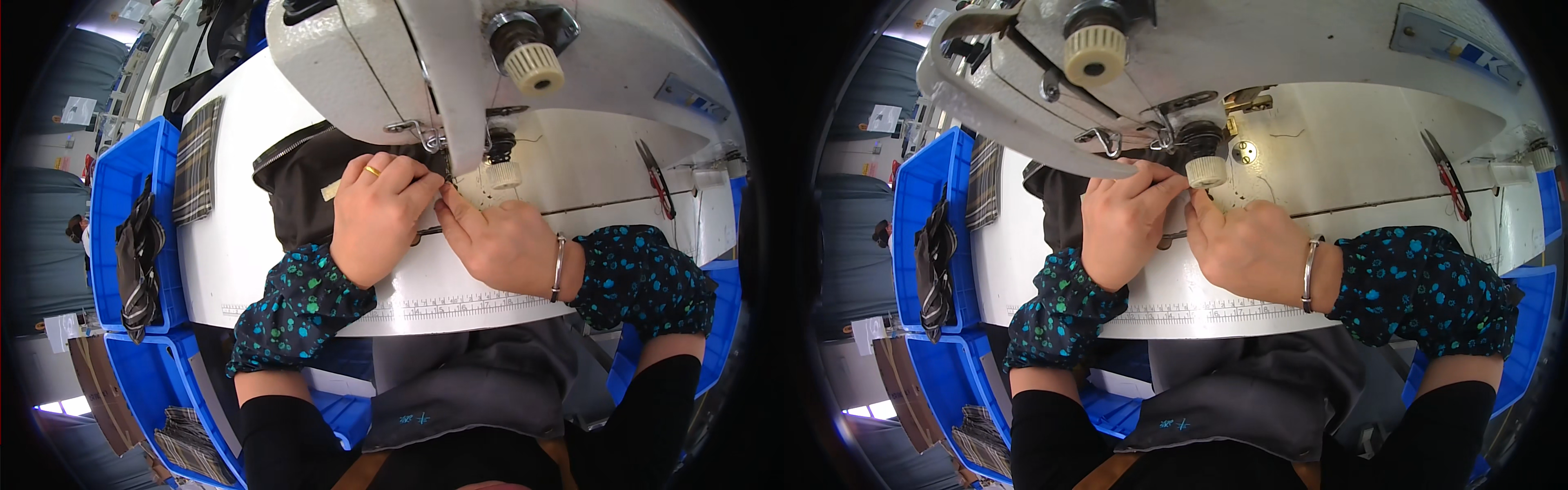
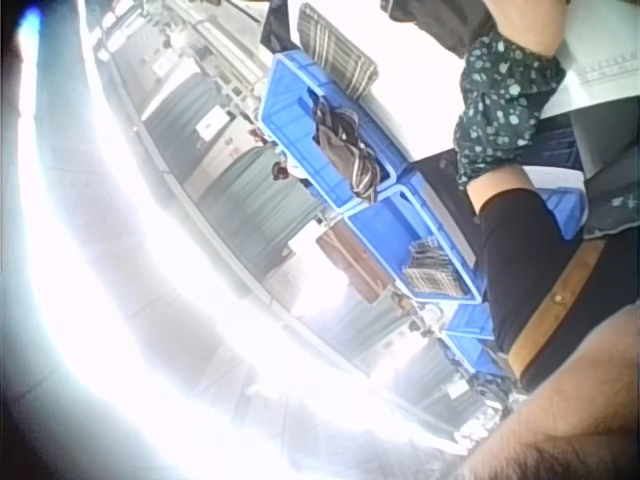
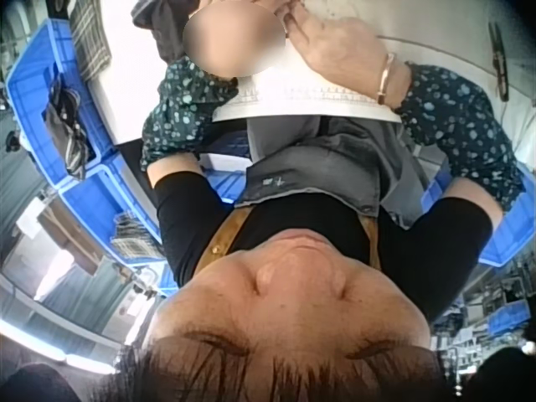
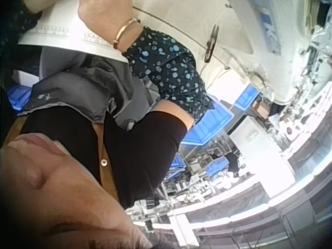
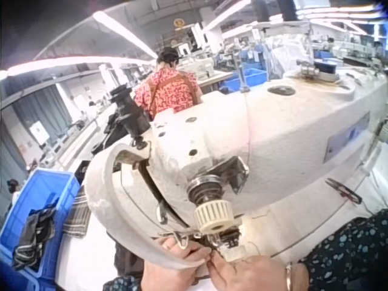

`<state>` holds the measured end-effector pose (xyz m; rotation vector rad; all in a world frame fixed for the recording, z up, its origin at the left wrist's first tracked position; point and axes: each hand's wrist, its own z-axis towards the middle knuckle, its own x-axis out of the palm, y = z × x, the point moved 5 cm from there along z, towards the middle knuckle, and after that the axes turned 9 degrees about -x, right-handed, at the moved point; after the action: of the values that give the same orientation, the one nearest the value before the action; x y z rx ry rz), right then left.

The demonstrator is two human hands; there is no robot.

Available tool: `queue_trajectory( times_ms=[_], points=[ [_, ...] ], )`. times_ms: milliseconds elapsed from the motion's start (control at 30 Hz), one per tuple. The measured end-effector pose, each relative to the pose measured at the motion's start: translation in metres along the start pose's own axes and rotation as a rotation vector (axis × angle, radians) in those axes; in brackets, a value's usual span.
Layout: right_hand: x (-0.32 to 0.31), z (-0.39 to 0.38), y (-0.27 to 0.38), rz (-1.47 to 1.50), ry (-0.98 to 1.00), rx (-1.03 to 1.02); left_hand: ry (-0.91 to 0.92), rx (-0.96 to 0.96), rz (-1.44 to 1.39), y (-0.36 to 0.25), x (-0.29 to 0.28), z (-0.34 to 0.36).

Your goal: The person sews zippers onto small fabric pouches using an industrial sewing machine. They pick up a pouch and a zipper from a blue bin, align them under the machine's presser foot, and stitch the zipper in place. After sewing, the finished pouch is placed into a separate blue bin.

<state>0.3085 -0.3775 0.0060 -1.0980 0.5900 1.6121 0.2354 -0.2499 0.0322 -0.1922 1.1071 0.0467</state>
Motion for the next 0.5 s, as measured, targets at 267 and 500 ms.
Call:
queue_trajectory(
  times_ms=[267, 500],
  points=[
    [-0.0032, 0.0005, 0.0022, -0.031, -0.001, -0.058, 0.031, 0.042, -0.093, 0.0048, 0.0044, 0.0008],
    [-0.0080, -0.0005, 0.0073, -0.005, -0.021, -0.083, 0.028, 0.084, 0.002, -0.0023, 0.0009, 0.0006]
  ],
)
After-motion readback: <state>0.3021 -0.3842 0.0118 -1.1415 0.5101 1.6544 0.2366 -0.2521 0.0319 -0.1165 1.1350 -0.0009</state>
